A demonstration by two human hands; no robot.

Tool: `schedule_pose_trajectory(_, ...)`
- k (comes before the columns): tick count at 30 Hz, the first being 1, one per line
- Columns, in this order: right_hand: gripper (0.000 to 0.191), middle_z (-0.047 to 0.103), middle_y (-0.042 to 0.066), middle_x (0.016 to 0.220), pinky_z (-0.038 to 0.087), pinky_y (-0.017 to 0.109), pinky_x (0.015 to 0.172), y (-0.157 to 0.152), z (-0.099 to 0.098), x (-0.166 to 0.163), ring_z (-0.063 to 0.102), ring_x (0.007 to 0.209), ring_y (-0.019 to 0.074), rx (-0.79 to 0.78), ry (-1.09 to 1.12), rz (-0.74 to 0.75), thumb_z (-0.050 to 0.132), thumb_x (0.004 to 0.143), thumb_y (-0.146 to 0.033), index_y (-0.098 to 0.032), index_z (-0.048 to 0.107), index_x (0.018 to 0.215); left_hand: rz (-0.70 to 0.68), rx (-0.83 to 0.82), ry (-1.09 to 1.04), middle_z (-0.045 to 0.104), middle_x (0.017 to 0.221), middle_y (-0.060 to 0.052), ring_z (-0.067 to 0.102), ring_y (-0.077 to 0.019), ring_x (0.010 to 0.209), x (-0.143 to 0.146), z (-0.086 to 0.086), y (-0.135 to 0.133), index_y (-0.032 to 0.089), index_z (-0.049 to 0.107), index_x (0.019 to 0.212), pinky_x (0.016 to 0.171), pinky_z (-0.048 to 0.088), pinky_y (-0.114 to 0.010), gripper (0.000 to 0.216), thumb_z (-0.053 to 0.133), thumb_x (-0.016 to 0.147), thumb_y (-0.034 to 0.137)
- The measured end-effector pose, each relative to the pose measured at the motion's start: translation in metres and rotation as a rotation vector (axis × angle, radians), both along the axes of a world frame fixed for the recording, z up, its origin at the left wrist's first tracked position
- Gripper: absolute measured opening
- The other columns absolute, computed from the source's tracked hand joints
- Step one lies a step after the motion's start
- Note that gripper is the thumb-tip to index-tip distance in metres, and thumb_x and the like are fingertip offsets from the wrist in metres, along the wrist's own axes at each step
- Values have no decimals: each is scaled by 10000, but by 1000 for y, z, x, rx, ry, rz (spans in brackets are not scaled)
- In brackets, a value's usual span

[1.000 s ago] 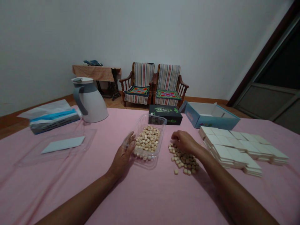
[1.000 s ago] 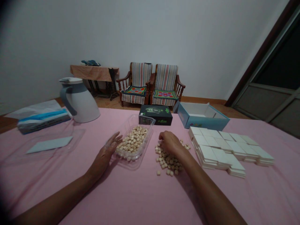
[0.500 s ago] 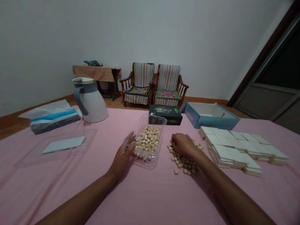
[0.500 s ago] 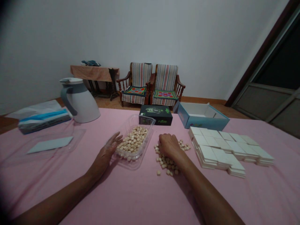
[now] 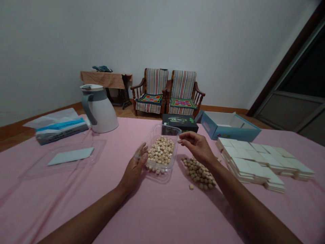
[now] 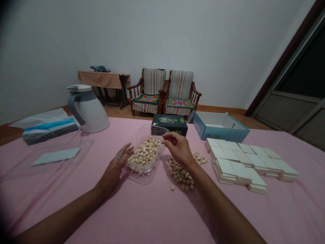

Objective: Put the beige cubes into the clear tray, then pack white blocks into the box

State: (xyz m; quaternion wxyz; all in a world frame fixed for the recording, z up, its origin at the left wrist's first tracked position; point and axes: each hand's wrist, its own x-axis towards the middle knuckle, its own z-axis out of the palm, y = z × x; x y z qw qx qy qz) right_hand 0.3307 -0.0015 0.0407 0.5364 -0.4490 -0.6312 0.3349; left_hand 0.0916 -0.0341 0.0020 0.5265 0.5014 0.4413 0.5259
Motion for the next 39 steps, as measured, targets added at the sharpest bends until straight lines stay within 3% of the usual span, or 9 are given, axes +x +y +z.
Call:
schedule_pose_trajectory(7,219,681,70,844,430,270,709,5,-22,26,604,789,173,-46,-875,3,516,710,-65,-152,681,824,13,18,25,449,1440,-161,415,-299,1328,-1,0,1,195,398,1399,1081,331,-447,706,563,811,552)
schedule_pose_trajectory(12,297,668,68,869,387,249,704,7,-39,27,581,812,167,-128,-1071,36,503,688,-45,-166,702,873,22,26,39,446,1442,-169,421,-299,1325,0,0,1,177,415,1388,1085,327,-421,730,571,796,575)
schedule_pose_trajectory(16,238,649,63,841,392,247,678,9,-34,28,575,758,156,-104,-1000,-34,512,693,-62,-156,679,834,16,11,22,441,1446,-166,419,-297,1324,0,0,1,181,394,1401,1073,346,-413,741,575,795,568)
schedule_pose_trajectory(20,163,634,34,790,418,245,638,7,-15,24,563,669,131,-27,-688,-160,545,705,-106,-161,638,827,8,24,28,452,1438,-164,425,-289,1320,-1,-1,2,174,392,1398,1081,340,-411,735,567,802,568)
schedule_pose_trajectory(26,203,674,43,821,505,301,712,-2,2,0,631,750,162,2,-75,13,628,715,-266,-163,629,889,-2,12,-3,435,1452,-166,407,-306,1333,-1,1,1,183,394,1396,1053,377,-407,731,575,799,564)
schedule_pose_trajectory(29,177,682,42,828,520,307,722,-3,3,-1,653,763,166,-17,14,14,606,728,-269,-165,622,870,-1,5,8,417,1466,-159,400,-297,1340,-1,1,0,183,391,1395,1049,382,-392,728,570,802,564)
schedule_pose_trajectory(31,118,675,31,776,507,285,678,-1,1,5,651,723,158,-41,-129,-32,552,749,-220,-167,622,828,-6,29,25,425,1458,-168,413,-291,1331,-1,0,1,162,383,1398,1060,369,-385,752,567,798,575)
schedule_pose_trajectory(34,110,678,34,747,455,259,658,0,-6,14,624,705,152,-96,-592,-63,531,737,-143,-171,634,763,-15,35,21,425,1455,-176,425,-292,1322,-1,0,1,159,372,1405,1045,385,-380,763,567,797,577)
schedule_pose_trajectory(39,169,689,95,879,387,270,656,-8,-21,5,611,792,192,-197,-1116,-113,519,797,-204,-171,665,876,-10,20,26,420,1462,-161,406,-290,1335,-1,0,1,185,377,1402,1040,386,-386,727,556,811,569)
